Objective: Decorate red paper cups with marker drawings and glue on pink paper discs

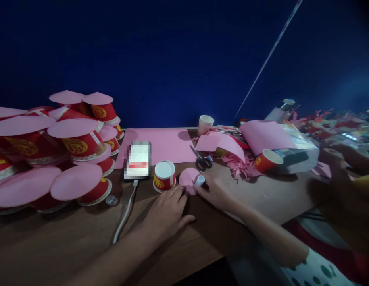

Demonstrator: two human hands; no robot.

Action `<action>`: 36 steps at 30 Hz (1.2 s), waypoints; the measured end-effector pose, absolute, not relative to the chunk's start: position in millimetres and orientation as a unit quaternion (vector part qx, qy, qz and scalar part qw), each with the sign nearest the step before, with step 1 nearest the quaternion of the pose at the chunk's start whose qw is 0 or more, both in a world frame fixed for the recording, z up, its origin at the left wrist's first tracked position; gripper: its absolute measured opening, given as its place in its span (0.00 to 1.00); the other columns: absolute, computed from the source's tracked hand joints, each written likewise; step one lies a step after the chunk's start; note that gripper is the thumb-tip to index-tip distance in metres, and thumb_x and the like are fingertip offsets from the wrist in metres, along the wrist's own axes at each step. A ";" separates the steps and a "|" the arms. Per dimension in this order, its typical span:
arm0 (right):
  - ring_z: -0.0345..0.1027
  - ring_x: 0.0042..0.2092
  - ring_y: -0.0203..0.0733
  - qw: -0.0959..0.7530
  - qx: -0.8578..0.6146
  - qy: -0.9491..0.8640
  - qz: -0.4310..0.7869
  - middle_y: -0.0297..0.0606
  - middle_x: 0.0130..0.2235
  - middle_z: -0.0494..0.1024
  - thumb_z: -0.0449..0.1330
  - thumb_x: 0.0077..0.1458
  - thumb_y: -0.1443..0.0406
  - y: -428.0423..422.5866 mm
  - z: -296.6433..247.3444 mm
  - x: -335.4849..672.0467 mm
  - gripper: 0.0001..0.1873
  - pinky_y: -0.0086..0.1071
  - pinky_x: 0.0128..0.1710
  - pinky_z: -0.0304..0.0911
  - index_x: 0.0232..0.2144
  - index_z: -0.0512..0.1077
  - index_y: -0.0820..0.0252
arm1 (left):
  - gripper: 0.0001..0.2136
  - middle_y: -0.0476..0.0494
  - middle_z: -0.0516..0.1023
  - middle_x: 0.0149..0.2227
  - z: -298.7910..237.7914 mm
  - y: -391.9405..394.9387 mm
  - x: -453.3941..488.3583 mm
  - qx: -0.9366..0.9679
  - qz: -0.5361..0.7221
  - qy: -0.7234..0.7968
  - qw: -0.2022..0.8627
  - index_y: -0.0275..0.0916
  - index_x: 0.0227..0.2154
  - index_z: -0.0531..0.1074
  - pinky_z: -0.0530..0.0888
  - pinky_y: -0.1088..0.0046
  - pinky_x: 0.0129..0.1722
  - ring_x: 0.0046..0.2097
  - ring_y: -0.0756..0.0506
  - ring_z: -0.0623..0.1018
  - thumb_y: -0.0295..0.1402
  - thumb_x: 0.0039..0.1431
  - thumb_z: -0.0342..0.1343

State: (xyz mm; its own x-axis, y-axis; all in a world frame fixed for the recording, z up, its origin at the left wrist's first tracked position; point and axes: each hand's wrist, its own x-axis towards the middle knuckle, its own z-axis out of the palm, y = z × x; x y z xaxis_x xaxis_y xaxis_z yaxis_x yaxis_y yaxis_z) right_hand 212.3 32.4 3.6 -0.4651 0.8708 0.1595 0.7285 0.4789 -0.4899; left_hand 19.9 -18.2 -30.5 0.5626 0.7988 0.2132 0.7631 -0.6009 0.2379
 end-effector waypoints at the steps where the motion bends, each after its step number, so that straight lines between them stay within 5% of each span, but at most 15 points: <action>1: 0.65 0.28 0.37 0.195 -0.480 -0.835 0.184 0.35 0.27 0.74 0.56 0.54 0.64 31.5 3.4 213.6 0.05 0.26 0.28 0.55 0.28 0.68 0.60 | 0.26 0.29 0.68 0.54 -30.7 -18.1 19.9 0.882 0.150 0.444 0.059 0.32 0.48 0.67 0.66 0.55 0.53 0.56 0.34 0.66 0.46 0.53 0.55; 8: 0.66 0.29 0.37 0.284 -0.502 -0.784 0.228 0.35 0.29 0.75 0.54 0.55 0.65 36.4 -0.3 214.9 0.05 0.27 0.29 0.58 0.32 0.69 0.61 | 0.25 0.30 0.68 0.54 -28.1 -17.9 20.5 0.884 0.134 0.444 0.066 0.32 0.49 0.66 0.65 0.56 0.54 0.56 0.35 0.66 0.45 0.53 0.55; 21: 0.64 0.25 0.36 0.205 -0.481 -0.821 0.232 0.33 0.24 0.73 0.55 0.55 0.63 31.9 2.4 218.0 0.08 0.26 0.25 0.54 0.26 0.69 0.60 | 0.23 0.31 0.68 0.54 -30.5 -18.0 20.0 0.879 0.156 0.445 0.063 0.34 0.47 0.67 0.66 0.56 0.53 0.55 0.36 0.67 0.45 0.54 0.54; 26: 0.65 0.28 0.36 0.253 -0.475 -0.805 0.249 0.33 0.27 0.74 0.53 0.56 0.64 34.9 6.0 211.3 0.07 0.26 0.28 0.55 0.28 0.68 0.61 | 0.26 0.28 0.70 0.52 -27.3 -20.1 20.7 0.881 0.131 0.450 0.059 0.29 0.49 0.65 0.66 0.55 0.53 0.54 0.34 0.68 0.45 0.54 0.54; 36: 0.66 0.31 0.37 0.199 -0.473 -0.836 0.193 0.36 0.31 0.75 0.55 0.55 0.64 27.7 -2.9 205.2 0.05 0.27 0.31 0.56 0.33 0.69 0.59 | 0.19 0.27 0.70 0.52 -27.5 -20.3 23.5 0.877 0.125 0.462 0.044 0.29 0.46 0.67 0.68 0.56 0.52 0.55 0.35 0.69 0.38 0.56 0.52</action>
State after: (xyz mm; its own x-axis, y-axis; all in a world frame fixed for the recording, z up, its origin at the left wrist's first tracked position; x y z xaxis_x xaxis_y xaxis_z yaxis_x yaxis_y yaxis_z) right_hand 205.2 27.7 -2.9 -0.4733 0.8679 0.1509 0.7140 0.4783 -0.5113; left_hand 23.5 -20.3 -27.5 0.5412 0.8217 0.1784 0.7999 -0.5686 0.1922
